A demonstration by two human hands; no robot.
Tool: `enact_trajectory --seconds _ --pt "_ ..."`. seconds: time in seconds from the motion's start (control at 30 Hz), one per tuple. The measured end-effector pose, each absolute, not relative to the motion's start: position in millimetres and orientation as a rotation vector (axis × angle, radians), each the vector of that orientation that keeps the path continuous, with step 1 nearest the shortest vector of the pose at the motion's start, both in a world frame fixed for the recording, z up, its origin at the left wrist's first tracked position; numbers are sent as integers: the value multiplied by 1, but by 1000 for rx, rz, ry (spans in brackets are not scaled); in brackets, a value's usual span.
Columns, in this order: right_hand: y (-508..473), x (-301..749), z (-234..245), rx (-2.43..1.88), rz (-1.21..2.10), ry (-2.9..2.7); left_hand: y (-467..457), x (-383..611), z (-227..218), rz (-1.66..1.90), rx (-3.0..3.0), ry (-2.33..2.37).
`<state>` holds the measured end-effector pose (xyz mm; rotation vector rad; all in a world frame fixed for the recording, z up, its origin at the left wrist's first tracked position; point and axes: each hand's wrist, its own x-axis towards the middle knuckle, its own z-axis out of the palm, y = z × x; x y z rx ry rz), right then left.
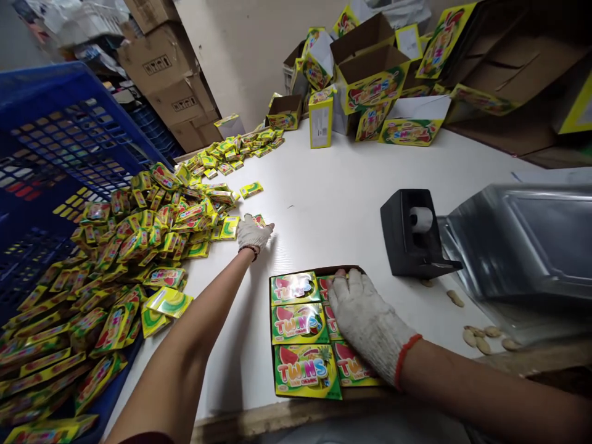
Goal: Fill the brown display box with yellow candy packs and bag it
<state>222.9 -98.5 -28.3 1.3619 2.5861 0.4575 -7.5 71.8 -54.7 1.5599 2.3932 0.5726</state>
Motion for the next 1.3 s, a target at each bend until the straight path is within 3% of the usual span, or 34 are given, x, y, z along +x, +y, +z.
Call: enact_trajectory --seconds 0.33,0.47,0.57,0.63,0.87,0.97,1.03,1.13,1.23,1.3 --pt "-110 220 -48 1471 101 2611 51 3 -43 730 1466 2180" --pt "-118 217 -49 1519 -175 2526 -4 22 -22 1092 1371 1633" --pt "-113 221 -36 1512 -352 2494 -45 38 -3 1162 1235 1277" --pt "-107 229 -20 1561 -582 2572 -66 47 8 1148 1141 1118" --pt "-92 253 31 1738 -1897 2595 -111 72 32 989 744 619" --pt "-89 255 40 1652 -2161 2483 -120 78 34 957 699 583" --pt "-89 257 47 1743 -2004 2583 -123 78 34 952 713 610" --pt "-92 259 61 1935 -1141 2934 -122 70 33 1035 769 770" --pt "-95 258 68 1454 -285 3152 -120 60 32 1050 753 874" --pt "-97 258 64 1083 -83 3215 -123 57 31 1014 796 941"
